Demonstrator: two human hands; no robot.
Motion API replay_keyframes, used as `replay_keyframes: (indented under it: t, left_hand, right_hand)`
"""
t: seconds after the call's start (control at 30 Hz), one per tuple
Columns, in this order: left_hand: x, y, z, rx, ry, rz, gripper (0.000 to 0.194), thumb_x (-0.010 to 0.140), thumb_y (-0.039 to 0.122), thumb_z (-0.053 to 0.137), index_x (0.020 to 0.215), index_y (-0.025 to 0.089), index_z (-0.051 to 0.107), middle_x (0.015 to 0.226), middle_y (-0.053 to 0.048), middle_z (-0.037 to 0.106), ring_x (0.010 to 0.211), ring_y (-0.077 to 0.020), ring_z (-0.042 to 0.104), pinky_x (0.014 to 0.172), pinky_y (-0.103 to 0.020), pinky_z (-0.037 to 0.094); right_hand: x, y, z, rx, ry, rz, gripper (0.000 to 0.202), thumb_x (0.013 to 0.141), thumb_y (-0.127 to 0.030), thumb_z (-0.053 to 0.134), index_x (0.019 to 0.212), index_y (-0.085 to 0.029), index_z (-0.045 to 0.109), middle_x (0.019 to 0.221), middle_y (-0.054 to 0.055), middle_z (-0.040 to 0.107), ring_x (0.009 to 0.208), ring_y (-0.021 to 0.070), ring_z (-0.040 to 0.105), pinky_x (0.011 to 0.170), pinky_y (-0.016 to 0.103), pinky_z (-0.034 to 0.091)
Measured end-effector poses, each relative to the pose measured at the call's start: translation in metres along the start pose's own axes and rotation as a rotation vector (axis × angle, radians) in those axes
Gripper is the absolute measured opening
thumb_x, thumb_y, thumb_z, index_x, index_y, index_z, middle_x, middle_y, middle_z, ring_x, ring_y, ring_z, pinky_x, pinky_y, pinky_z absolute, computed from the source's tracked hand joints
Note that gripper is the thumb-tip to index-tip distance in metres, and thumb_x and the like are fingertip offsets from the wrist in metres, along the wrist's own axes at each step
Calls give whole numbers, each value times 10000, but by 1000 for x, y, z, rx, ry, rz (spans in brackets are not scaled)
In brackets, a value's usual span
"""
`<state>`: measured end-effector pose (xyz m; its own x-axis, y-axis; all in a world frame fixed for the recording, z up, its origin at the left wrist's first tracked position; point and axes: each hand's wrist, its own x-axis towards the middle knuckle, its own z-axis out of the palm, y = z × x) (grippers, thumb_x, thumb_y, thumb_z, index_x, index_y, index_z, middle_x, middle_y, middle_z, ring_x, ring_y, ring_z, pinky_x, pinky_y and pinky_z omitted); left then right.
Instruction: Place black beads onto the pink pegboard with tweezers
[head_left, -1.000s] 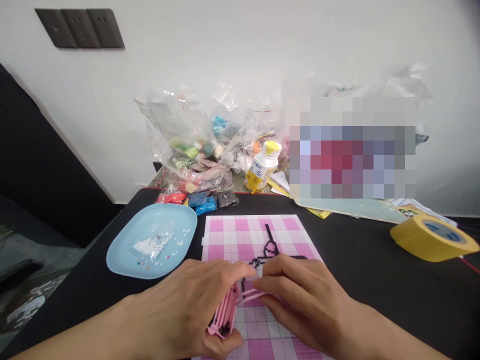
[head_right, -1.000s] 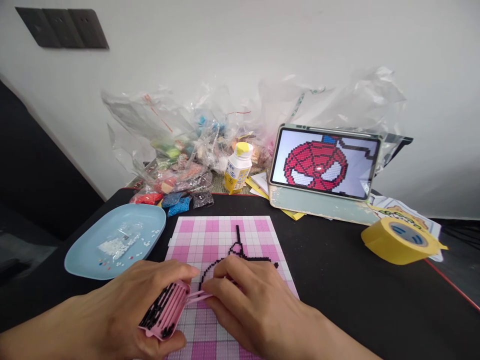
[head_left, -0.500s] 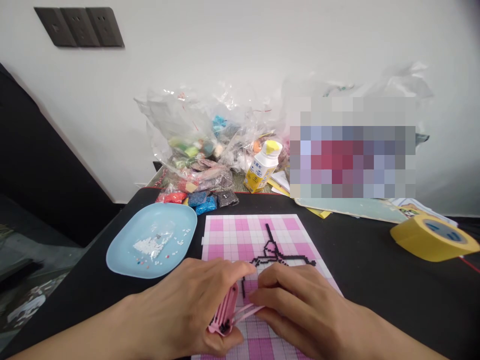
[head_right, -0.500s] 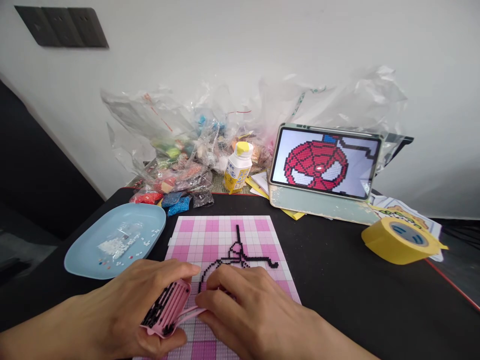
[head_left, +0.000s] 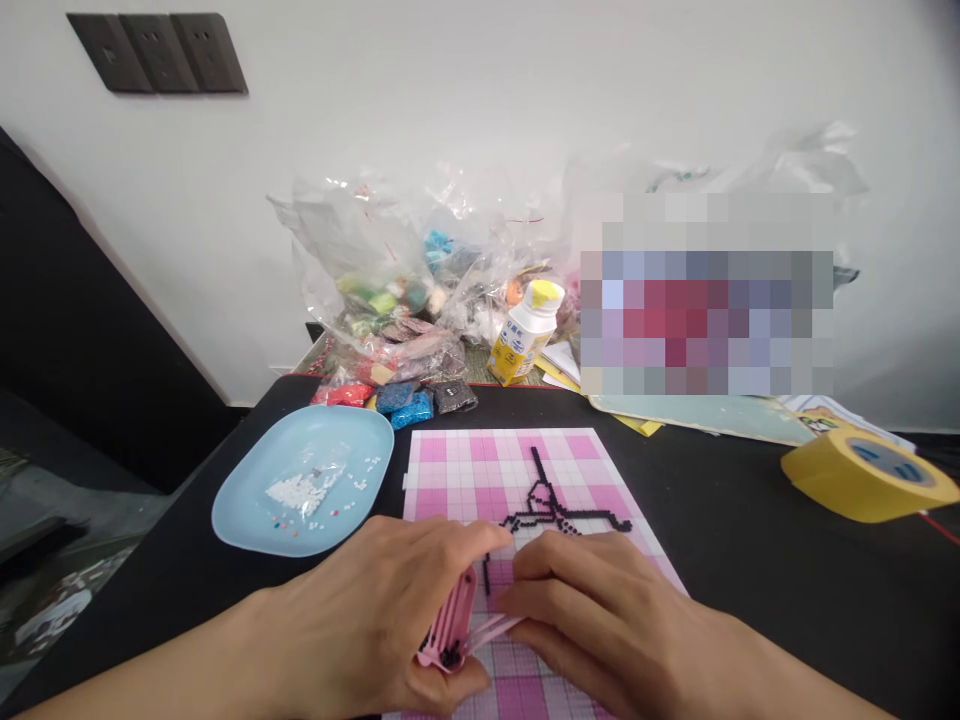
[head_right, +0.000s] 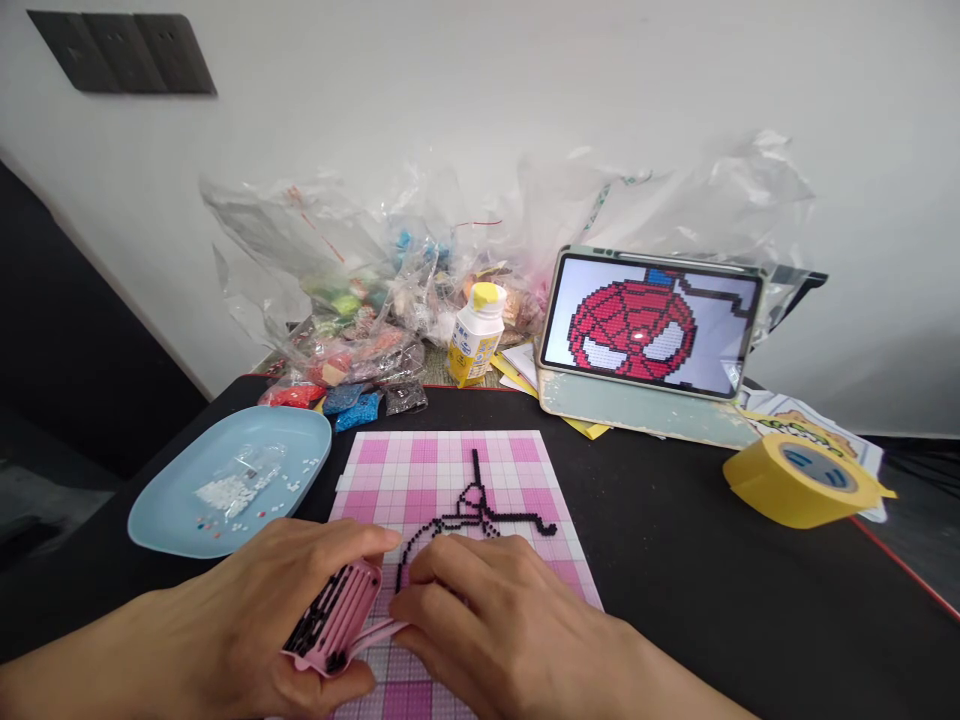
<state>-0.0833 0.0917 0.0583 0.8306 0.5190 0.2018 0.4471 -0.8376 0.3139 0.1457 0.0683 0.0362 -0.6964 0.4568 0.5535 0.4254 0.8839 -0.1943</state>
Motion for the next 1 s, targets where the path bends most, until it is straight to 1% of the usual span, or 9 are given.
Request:
replay_keyframes:
  t: [0.1,0.3,0.43,0.57,0.7,0.83,1.0]
  left_hand:
    - [0,0,0,9,-2,-2,829,645,229,823,1255,244,263,845,46,686,603,-168,667,561,-249,470]
    - [0,-1,0,19,19,17,854,640,251,833,1267,238,253,878,29,702,674,-190,699,608,-259,500]
    - [0,0,0,26,16,12,846,648,232,826,1270,239,253,877,32,703,708,-198,712,631,-261,514]
    - [0,1,0,23,27,19,861,648,231,824,1281,243,241,898,27,705,715,-201,711,640,-263,520]
    - [1,1,0,17,12,3,867,645,238,828,1274,254,231,918,27,705,637,-179,685,612,-263,510]
    - [1,0,0,3,-1,3,864,664,245,819,1285,261,218,946,19,704,686,-192,695,643,-274,517]
    - [-1,-1,1,-9,-18,-7,841,693,275,799,1290,269,206,953,16,702,696,-196,696,648,-282,519]
  right_hand:
    - [0,0,-1,-6,4,-5,201,1026,-209,390,994,-165,583,859,21,622,723,113,585,586,242,432]
    - [0,-1,-1,-8,5,-5,207,1026,-212,389,978,-164,585,848,22,618,708,111,574,583,234,430]
    - [1,-1,-2,-14,23,-3,215,1029,-203,377,983,-159,582,870,26,627,744,109,589,615,230,443]
    - [1,0,-2,-18,17,-4,204,1023,-203,391,972,-162,585,850,21,619,711,109,576,583,232,430]
    - [0,-1,-1,-4,-9,1,187,1018,-204,404,1011,-161,586,854,25,614,713,116,576,580,239,430]
    - [0,-1,0,-5,-18,5,201,1023,-217,394,1014,-164,588,860,25,616,715,117,583,581,241,432]
    - [1,-2,0,6,-11,0,212,1028,-222,386,1027,-160,589,851,25,620,718,116,592,584,238,439]
